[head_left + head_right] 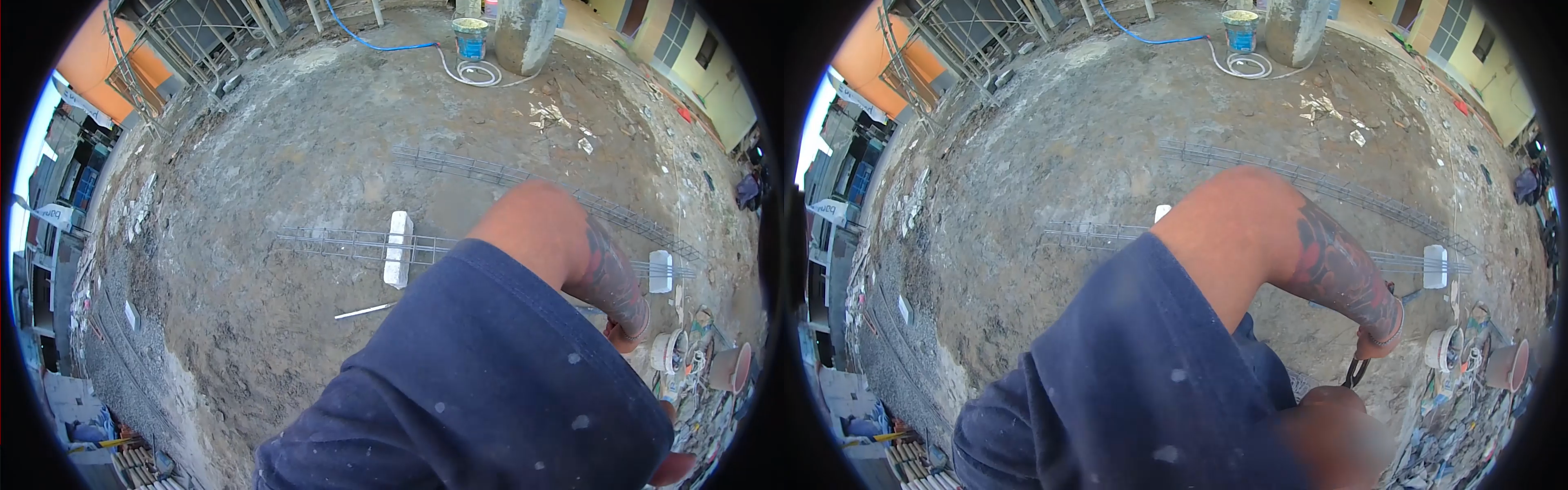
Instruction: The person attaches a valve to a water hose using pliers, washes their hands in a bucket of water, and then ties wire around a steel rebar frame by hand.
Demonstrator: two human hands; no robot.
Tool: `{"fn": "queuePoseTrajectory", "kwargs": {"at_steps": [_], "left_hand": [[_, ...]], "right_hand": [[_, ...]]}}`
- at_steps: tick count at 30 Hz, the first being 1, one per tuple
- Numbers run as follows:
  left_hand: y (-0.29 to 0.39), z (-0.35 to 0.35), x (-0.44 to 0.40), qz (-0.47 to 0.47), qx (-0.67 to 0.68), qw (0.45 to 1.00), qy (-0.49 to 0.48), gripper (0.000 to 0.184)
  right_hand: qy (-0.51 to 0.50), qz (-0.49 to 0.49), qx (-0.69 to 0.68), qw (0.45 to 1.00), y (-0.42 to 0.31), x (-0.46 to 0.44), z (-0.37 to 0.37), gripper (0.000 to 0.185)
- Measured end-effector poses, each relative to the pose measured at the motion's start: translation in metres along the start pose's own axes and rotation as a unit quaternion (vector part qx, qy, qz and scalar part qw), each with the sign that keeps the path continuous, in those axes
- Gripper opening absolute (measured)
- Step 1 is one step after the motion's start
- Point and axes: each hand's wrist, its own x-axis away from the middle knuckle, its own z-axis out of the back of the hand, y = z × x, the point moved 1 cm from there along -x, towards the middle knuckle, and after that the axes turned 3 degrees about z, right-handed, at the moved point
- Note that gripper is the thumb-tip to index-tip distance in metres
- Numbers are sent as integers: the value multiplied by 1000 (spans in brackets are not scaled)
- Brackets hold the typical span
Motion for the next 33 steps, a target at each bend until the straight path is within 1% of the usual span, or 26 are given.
{"fn": "queuePoseTrajectory", "kwargs": {"at_steps": [2,3,5,9,11,12,13,14,15,16,17,18,19,20,21,22,23,25,26,27,28,29,31,32,33], "left_hand": [[11,-2,-5,-12,8,1000,16,30],[6,-12,18,-12,17,999,30,29],[11,-25,33,3,38,998,50,29],[8,-34,22,31,110,989,94,29],[-2,-51,51,36,137,983,115,29],[11,-59,58,39,149,980,124,30],[9,-60,54,42,159,977,133,31],[6,-86,61,72,220,960,158,29],[4,-117,65,107,276,941,161,27],[3,-156,67,138,335,912,190,25],[7,-178,95,169,358,894,209,23],[12,-216,105,209,415,853,237,22],[19,-255,111,263,451,813,259,23],[33,-299,114,279,429,774,373,26],[51,-335,116,313,440,714,445,30],[59,-329,143,316,538,700,348,30],[67,-322,168,314,624,673,244,31],[93,-339,183,334,621,642,300,29],[103,-343,190,321,630,645,290,29],[113,-343,196,344,606,631,340,28],[125,-342,197,364,585,614,385,26],[135,-344,193,347,604,615,369,26],[138,-354,185,361,591,610,384,24],[143,-360,181,354,600,611,376,24],[149,-367,176,350,622,581,392,24]], "right_hand": [[20,1,28,999,-4,6,2,53],[26,4,44,999,-7,9,4,52],[23,12,69,997,-10,6,6,51],[21,11,96,995,-11,7,11,48],[28,14,119,992,-13,9,14,47],[31,18,130,991,-16,11,16,46],[35,23,141,989,-16,12,18,46],[38,27,152,987,-17,10,15,45],[19,-14,214,977,-16,17,21,40],[2,-54,276,960,-14,31,29,36],[83,-77,245,963,-6,56,38,33],[163,-96,212,959,6,88,49,30],[282,-140,200,928,23,122,64,26],[396,-182,182,881,42,157,77,23],[400,-279,287,824,60,189,86,19],[395,-370,385,748,78,217,94,15],[399,-367,388,745,99,245,102,15],[302,-434,329,783,133,294,99,14],[283,-418,367,782,134,296,96,15],[264,-406,402,777,131,286,95,17],[251,-412,419,769,120,271,92,17],[236,-419,434,762,109,253,89,16],[240,-494,323,770,95,227,87,16],[247,-503,316,765,95,229,87,16],[250,-498,308,771,97,234,87,16]]}}
